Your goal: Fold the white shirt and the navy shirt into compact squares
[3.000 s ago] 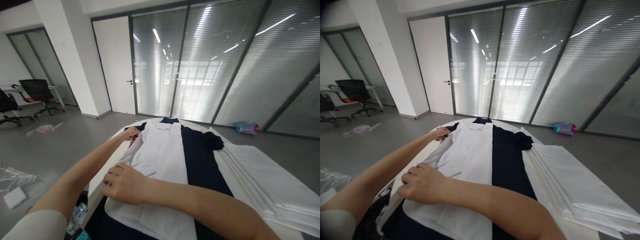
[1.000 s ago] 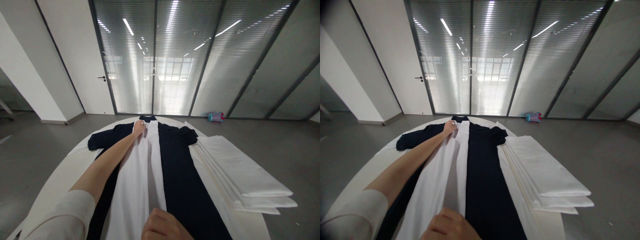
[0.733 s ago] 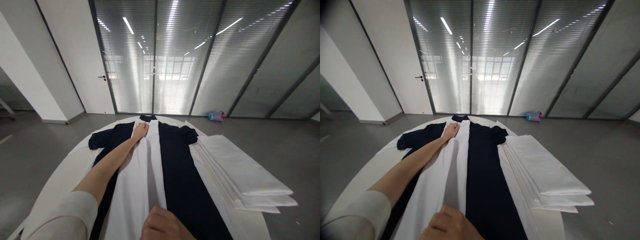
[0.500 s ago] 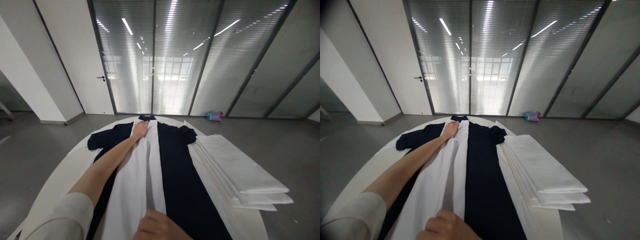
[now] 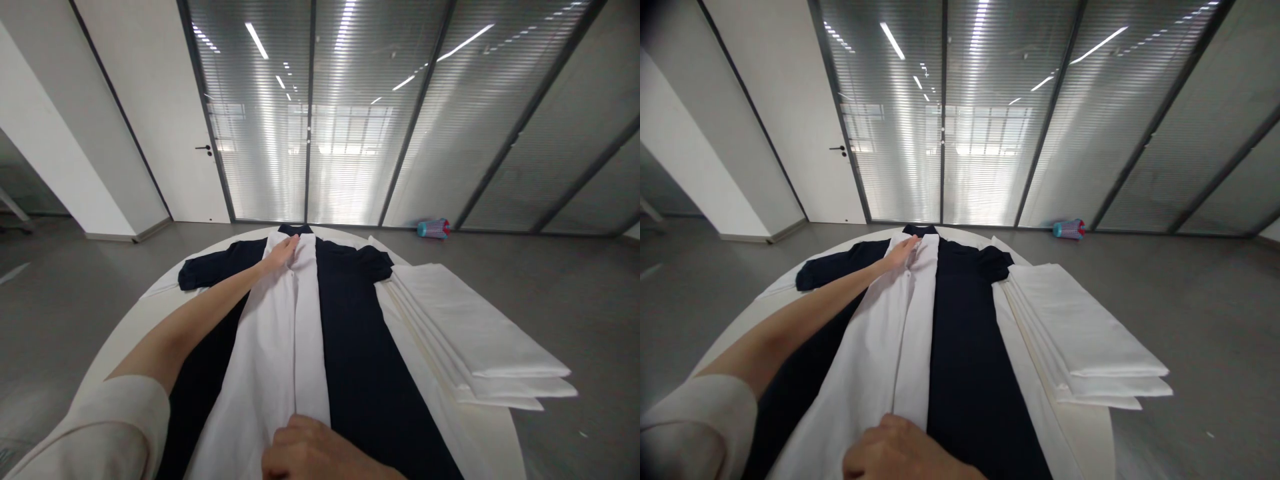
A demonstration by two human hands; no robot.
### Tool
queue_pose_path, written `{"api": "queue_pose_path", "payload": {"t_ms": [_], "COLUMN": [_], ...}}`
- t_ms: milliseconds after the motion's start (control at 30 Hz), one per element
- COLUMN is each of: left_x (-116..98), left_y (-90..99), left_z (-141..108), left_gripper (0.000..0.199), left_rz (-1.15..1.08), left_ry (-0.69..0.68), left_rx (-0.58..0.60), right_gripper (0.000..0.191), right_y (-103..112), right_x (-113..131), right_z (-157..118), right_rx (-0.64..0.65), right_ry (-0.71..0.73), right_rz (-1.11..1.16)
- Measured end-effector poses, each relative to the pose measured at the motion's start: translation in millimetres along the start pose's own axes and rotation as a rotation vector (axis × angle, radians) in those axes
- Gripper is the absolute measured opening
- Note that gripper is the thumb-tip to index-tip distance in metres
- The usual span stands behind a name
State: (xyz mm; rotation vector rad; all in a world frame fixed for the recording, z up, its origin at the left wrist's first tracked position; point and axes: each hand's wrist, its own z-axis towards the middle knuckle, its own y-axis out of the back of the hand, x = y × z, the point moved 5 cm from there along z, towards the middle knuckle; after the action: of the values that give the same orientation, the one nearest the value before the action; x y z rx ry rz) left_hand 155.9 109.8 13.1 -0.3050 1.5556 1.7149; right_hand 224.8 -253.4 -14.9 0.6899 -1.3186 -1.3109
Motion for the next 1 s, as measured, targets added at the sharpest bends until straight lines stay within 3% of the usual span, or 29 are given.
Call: {"api": "queue_pose_path", "payload": {"t_ms": [100,200,300,400,567,700,800,900,1000], "left_x": [-24.2,-46.0,-60.4,-66.0,-62.2,-68.0,-76.4,-80.0,-80.7], "left_y": [1.3,-14.7,-37.7,-62.0,-77.1,-61.7,-32.4,6.8,40.7], "left_z": [-36.7,-72.1,-85.9,-84.8,-79.3,-82.9,-99.8,-134.6,-180.8], "left_gripper": [0.069,0.064,0.063,0.066,0.069,0.053,0.041,0.036,0.039], "left_rz": [-0.03,0.137,0.358,0.518,0.52,0.306,0.074,0.01,0.16], "left_ry": [-0.22,-0.375,-0.449,-0.503,-0.501,-0.513,-0.564,-0.638,-0.74], "left_rx": [0.118,0.282,0.285,0.275,0.306,0.261,0.174,0.145,0.222], "right_gripper": [0.021,0.029,0.039,0.044,0.041,0.034,0.029,0.027,0.03], "right_y": [24.7,38.1,29.2,9.4,-9.2,2.1,22.2,50.6,76.9], "right_x": [-1.8,-0.9,2.7,6.3,5.2,1.7,2.9,-0.2,-8.3], "right_z": [2.7,3.4,3.3,2.1,1.1,2.5,2.5,-0.9,-8.5], "right_rx": [-0.147,-0.229,-0.194,-0.16,-0.087,-0.048,-0.013,-0.051,-0.188], "right_ry": [-0.085,-0.105,-0.096,-0.07,-0.012,-0.012,-0.034,-0.178,-0.313], "right_rz": [-0.037,-0.118,-0.27,-0.414,-0.428,-0.258,-0.053,0.092,0.091]}}
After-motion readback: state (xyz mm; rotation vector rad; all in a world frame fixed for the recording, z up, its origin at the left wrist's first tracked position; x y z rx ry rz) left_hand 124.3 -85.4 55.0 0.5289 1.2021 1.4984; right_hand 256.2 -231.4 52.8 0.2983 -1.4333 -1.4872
